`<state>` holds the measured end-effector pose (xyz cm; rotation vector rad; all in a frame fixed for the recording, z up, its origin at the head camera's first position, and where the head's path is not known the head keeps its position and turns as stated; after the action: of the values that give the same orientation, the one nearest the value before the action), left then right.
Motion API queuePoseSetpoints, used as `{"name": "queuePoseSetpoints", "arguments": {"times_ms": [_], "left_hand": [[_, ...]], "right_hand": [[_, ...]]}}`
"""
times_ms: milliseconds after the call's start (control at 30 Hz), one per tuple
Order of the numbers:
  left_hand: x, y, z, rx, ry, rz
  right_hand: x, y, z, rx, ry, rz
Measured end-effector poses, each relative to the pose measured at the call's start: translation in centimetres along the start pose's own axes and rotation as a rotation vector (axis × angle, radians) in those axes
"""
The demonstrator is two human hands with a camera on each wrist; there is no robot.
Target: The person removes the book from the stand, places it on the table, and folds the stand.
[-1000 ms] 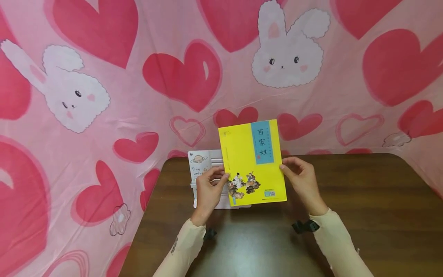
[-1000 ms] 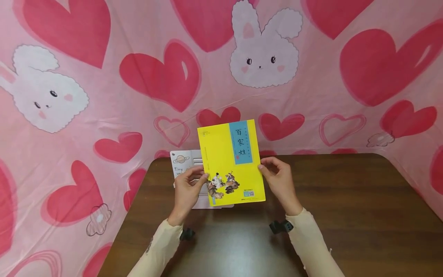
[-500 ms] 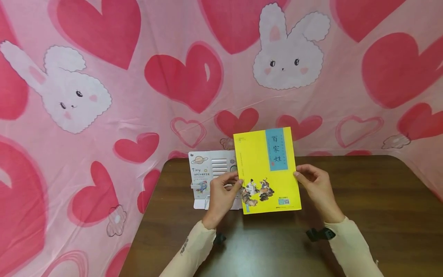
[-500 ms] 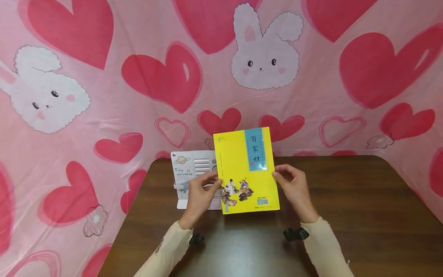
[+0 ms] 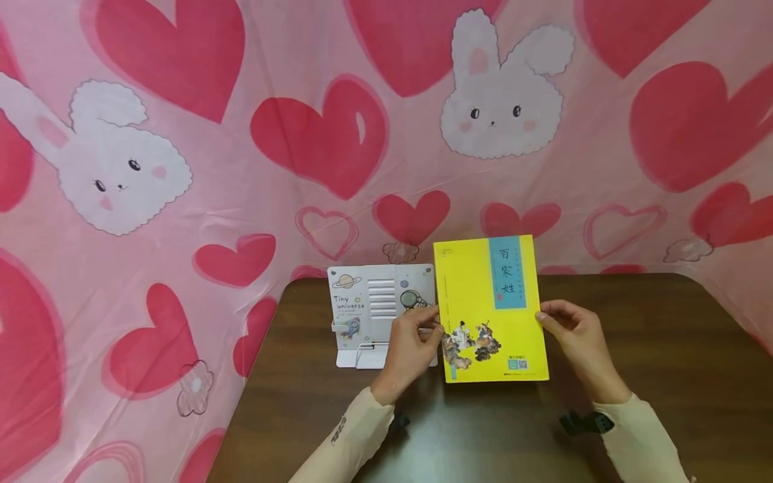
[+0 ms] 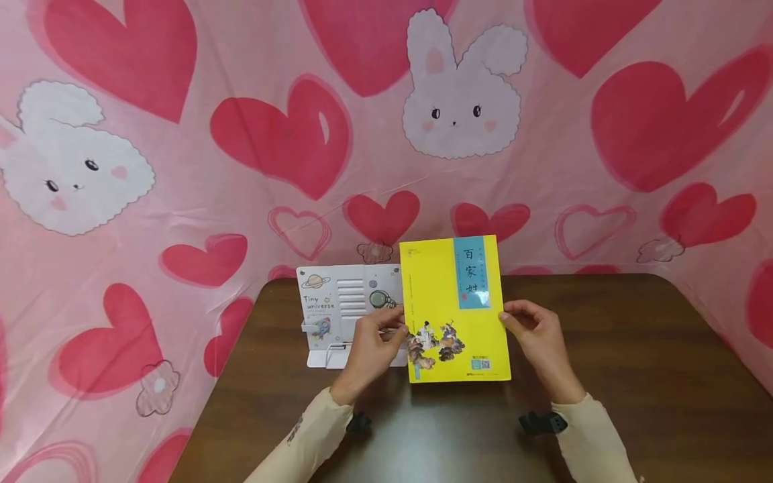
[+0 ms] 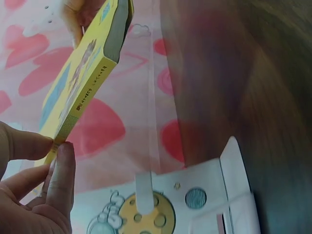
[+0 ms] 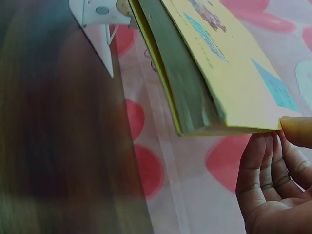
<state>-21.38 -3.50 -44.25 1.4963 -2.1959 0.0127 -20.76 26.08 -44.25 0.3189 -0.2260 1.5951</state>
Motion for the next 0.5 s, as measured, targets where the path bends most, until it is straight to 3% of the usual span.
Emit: {"name": "queuePoseSetpoints", "arguments": {"times_ms": [233,500], "left_hand": [[-1.8,0.6,-0.1,0.011,0.044,0.029],[-3.0,1.7,0.5,0.055,0.021,0.043]], "right_hand": [[1.4,-1.0,-1.3,-0.051,-0.019,-0.013],[2.6,-0.6,-2.0,-0.054,-0.059,0.007]]}}
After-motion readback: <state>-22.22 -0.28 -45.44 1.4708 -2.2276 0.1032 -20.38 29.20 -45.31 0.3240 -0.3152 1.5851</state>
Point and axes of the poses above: each hand's wrist, its own y-axis towards the middle knuckle, its own x-axis out of the back of the hand, z = x × y, the point moved 2 cm from there along y, towards the middle knuckle, and after that the axes turned 14 degrees about z, right-handed, at the moved point
